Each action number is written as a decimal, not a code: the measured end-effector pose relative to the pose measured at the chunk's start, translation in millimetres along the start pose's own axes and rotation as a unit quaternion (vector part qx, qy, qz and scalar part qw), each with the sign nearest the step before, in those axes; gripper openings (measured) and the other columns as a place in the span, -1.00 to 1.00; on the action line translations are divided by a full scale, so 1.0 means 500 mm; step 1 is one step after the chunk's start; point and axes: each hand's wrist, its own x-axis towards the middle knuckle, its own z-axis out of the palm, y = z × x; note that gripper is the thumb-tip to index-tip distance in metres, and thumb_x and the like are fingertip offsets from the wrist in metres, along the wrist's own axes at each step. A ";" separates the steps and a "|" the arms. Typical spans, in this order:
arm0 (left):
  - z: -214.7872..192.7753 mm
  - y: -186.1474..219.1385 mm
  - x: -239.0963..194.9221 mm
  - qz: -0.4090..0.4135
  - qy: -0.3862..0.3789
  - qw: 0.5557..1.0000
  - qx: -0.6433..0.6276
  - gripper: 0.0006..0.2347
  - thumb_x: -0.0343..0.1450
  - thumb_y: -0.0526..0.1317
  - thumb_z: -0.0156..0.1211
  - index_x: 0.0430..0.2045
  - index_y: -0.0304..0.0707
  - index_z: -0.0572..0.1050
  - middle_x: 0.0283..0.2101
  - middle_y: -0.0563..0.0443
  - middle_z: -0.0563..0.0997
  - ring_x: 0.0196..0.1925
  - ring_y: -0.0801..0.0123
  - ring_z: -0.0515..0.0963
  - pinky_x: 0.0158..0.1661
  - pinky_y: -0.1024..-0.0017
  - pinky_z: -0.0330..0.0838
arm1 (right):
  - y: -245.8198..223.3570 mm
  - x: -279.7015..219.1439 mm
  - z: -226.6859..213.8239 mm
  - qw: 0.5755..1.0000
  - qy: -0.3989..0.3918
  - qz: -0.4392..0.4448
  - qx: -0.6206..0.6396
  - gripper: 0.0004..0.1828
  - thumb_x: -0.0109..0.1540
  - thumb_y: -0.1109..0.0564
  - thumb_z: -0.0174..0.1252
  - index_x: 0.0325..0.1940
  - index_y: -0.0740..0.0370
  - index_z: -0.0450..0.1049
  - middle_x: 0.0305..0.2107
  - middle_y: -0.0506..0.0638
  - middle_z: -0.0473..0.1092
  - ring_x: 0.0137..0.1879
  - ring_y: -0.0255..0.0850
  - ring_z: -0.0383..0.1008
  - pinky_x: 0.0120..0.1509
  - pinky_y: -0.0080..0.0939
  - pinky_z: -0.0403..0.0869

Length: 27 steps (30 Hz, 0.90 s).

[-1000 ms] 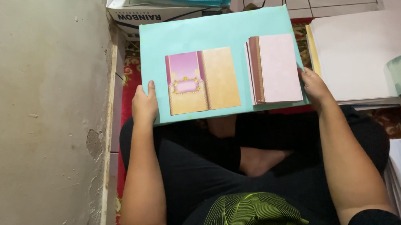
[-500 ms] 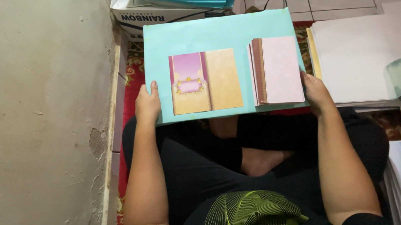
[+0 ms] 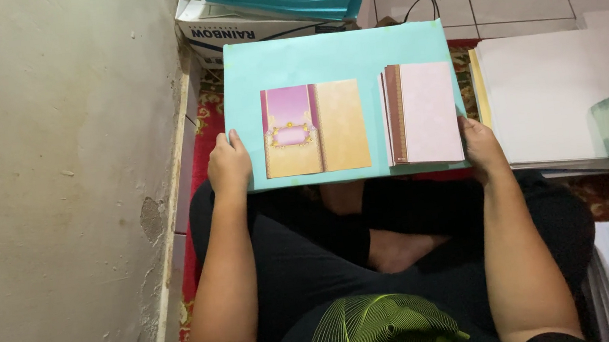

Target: The person sits on the floor and folds small books by hand. They open a book, fold the cover inward, and press down to flatten the crease. The person repeats this process with multiple books, stacking the finished ones on a light blue surface.

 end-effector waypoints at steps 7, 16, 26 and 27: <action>0.013 -0.029 0.021 0.009 -0.001 0.997 -0.080 -0.56 0.60 0.04 -0.27 -0.10 -0.39 0.49 -0.16 -0.45 0.62 -0.01 -0.31 0.60 -0.06 -0.11 0.49 | 0.038 0.029 -0.008 0.999 0.002 -0.020 0.030 -0.66 0.50 -0.15 0.03 -0.10 0.12 0.50 -0.50 -0.11 0.41 -0.46 -0.35 0.41 -0.34 -0.39 0.46; 0.006 -0.025 0.020 0.012 -0.017 0.995 -0.099 -0.58 0.61 0.01 -0.27 -0.19 -0.39 0.49 -0.19 -0.43 0.61 -0.01 -0.28 0.59 -0.08 -0.08 0.49 | -0.021 -0.006 0.006 0.998 -0.019 -0.004 0.054 -0.69 0.50 -0.14 0.03 -0.01 0.11 0.50 -0.39 -0.06 0.46 -0.35 -0.31 0.47 -0.18 -0.32 0.52; 0.011 -0.021 0.017 0.007 -0.017 0.999 -0.051 -0.56 0.60 0.03 -0.34 -0.16 -0.36 0.46 -0.18 -0.45 0.61 -0.02 -0.28 0.60 -0.05 -0.11 0.48 | -0.017 -0.005 0.008 0.995 -0.030 0.019 0.094 -0.69 0.46 -0.17 0.07 0.00 0.08 0.49 -0.36 -0.06 0.49 -0.32 -0.30 0.54 -0.17 -0.29 0.57; 0.005 -0.012 0.009 0.005 -0.010 0.999 -0.042 -0.57 0.60 0.03 -0.35 -0.17 -0.35 0.46 -0.20 -0.44 0.61 -0.03 -0.26 0.61 -0.06 -0.09 0.49 | -0.012 -0.002 0.008 0.993 -0.025 0.021 0.115 -0.69 0.46 -0.17 0.07 0.01 0.07 0.49 -0.35 -0.05 0.50 -0.31 -0.28 0.57 -0.17 -0.29 0.59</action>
